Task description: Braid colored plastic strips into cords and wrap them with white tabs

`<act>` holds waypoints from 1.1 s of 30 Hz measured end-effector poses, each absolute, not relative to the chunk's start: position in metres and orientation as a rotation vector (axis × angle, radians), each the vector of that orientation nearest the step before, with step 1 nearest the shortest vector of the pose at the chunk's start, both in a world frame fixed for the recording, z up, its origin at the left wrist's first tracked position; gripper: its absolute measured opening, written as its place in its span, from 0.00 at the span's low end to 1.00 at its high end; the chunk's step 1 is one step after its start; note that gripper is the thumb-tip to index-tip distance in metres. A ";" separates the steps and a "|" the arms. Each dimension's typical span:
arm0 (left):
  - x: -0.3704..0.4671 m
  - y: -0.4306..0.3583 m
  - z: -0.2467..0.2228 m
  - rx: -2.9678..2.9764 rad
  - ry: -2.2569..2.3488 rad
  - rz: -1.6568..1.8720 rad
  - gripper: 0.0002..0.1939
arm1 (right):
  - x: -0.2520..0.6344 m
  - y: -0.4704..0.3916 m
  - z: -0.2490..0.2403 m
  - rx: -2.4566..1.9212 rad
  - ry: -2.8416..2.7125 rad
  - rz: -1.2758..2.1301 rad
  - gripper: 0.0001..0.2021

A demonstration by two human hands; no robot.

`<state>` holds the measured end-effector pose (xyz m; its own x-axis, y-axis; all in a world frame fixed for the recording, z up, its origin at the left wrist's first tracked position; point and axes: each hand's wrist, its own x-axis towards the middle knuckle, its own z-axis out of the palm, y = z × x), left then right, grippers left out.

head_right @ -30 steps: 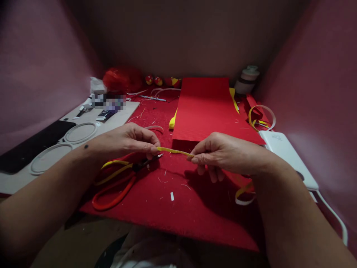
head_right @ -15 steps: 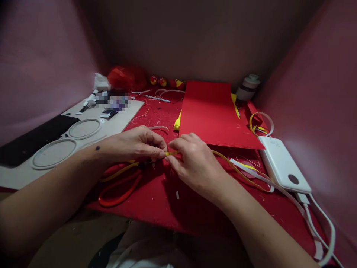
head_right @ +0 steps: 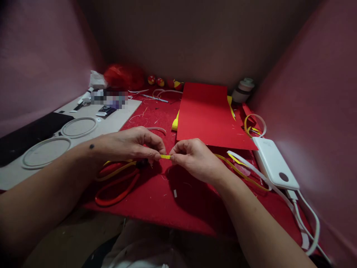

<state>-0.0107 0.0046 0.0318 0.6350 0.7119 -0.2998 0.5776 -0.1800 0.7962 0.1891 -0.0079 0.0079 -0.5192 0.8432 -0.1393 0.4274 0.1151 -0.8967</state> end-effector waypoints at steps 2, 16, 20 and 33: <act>-0.011 0.005 0.031 1.889 1.015 0.156 0.08 | 0.190 -0.007 0.007 -1.226 -1.964 1.432 0.04; -0.009 0.005 0.025 1.957 0.979 0.127 0.09 | 0.190 -0.007 0.001 -1.197 -2.027 1.442 0.05; -0.007 0.005 0.025 1.941 0.979 0.130 0.07 | 0.192 -0.007 0.005 -1.205 -1.984 1.492 0.04; -0.006 0.006 0.024 1.980 1.049 0.170 0.10 | 0.195 -0.008 0.007 -1.097 -1.746 1.535 0.05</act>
<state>-0.0060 0.0058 0.0237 0.6363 0.7280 -0.2554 0.6099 -0.2720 0.7443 0.1951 -0.0076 0.0069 -0.5062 0.8563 -0.1023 0.2111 0.0080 -0.9774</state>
